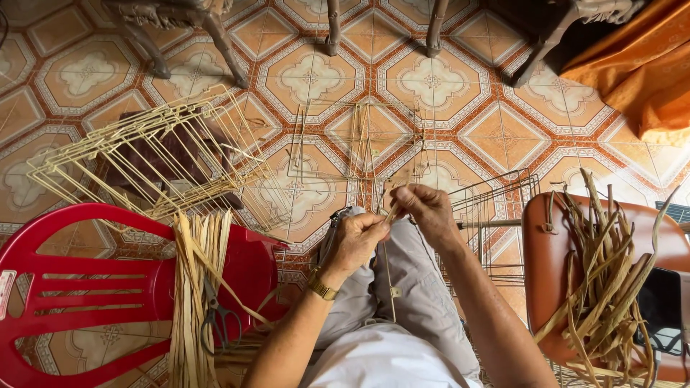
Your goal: The person sits on a chair and assembles a bamboo frame, cutting thin bamboo strips with scissors and tying and weaving the strips onto a wire frame, working the strips one at a time with both hands.
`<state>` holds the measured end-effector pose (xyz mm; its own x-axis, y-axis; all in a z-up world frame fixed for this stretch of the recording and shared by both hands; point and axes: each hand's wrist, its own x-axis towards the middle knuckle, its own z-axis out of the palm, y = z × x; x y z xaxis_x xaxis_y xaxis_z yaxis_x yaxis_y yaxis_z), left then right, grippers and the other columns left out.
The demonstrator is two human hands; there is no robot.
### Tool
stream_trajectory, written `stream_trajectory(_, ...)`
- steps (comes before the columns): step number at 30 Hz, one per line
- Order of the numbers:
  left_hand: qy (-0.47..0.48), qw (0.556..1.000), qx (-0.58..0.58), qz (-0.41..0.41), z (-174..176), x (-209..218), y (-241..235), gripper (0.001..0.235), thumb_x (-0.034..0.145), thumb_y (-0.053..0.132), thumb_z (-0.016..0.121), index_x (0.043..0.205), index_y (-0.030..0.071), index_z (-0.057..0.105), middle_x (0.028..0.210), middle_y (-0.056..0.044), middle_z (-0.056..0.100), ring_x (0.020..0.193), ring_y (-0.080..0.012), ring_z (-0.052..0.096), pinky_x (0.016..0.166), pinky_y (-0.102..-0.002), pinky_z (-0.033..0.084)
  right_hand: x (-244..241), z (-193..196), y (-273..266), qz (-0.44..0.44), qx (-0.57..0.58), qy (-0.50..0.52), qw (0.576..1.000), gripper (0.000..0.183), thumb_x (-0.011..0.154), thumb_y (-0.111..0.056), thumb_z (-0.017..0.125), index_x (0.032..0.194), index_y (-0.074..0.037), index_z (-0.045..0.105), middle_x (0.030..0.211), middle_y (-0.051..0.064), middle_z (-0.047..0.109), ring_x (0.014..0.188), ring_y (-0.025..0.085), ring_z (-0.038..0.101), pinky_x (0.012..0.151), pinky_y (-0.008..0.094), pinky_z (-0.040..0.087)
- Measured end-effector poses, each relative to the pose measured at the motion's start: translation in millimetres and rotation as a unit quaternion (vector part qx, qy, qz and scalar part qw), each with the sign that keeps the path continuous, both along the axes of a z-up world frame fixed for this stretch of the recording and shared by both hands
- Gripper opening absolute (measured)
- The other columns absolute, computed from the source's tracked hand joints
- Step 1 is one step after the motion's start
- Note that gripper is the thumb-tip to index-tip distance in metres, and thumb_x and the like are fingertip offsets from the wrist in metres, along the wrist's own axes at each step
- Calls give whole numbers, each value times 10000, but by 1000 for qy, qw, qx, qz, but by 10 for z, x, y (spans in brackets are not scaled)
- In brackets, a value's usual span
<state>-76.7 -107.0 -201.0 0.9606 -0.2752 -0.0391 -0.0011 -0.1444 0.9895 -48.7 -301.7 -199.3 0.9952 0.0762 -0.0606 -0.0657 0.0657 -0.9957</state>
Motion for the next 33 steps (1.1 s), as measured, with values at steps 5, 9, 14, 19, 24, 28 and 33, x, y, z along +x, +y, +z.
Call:
stream_trajectory(5, 79, 991, -112, 4, -88, -211, 147, 217, 951, 218, 713, 932, 17, 793, 707, -9, 711, 593, -59, 590, 525, -218, 461, 119, -72, -49, -37, 59, -7, 998, 310, 945, -321, 714, 949, -14, 761, 740, 92, 737, 637, 153, 692, 585, 296, 581)
stream_trajectory(9, 134, 984, -116, 27, -75, -362, 244, 214, 924, 232, 717, 936, 28, 782, 690, -9, 705, 594, -51, 614, 502, -199, 453, 167, -211, 11, -86, 98, 35, 991, 281, 948, -261, 734, 930, 19, 738, 720, 109, 720, 557, 172, 647, 511, 311, 558)
stream_trajectory(14, 120, 984, -130, 37, -373, -534, 337, 218, 938, 244, 729, 953, 32, 779, 721, 4, 701, 633, -36, 605, 534, -185, 452, 171, -358, 76, -66, 115, 43, 990, 261, 977, -248, 706, 947, 9, 735, 716, 83, 712, 584, 143, 664, 532, 271, 533)
stream_trajectory(19, 153, 971, -174, 56, -638, -731, 501, 211, 946, 247, 739, 946, 38, 766, 723, 3, 694, 632, -32, 591, 534, -182, 441, 114, -543, 112, -63, 128, 44, 989, 249, 980, -239, 709, 951, 6, 740, 708, 89, 710, 579, 151, 659, 533, 266, 522)
stream_trajectory(24, 167, 977, -119, 57, -792, -670, 747, 198, 908, 244, 751, 927, 47, 765, 745, -17, 744, 646, -74, 656, 526, -200, 477, 208, -445, -101, -191, 174, 51, 965, 232, 943, -243, 710, 955, -11, 711, 849, 65, 762, 633, 138, 663, 583, 294, 569)
stream_trajectory(28, -91, 973, -1, 211, -367, -440, 562, 206, 947, 267, 740, 942, 65, 778, 796, -18, 750, 709, -79, 665, 610, -195, 532, 114, -290, -126, -113, 86, -9, 990, 303, 980, -292, 705, 964, 10, 715, 778, 99, 707, 648, 150, 666, 593, 298, 556)
stream_trajectory(33, -84, 996, -12, 25, -112, -93, 96, 227, 948, 245, 720, 1035, 37, 752, 901, -18, 744, 784, -94, 692, 659, -223, 558, 39, -349, 97, -30, 17, -5, 999, 319, 973, -328, 685, 934, -17, 745, 730, 84, 727, 624, 158, 651, 588, 333, 567)
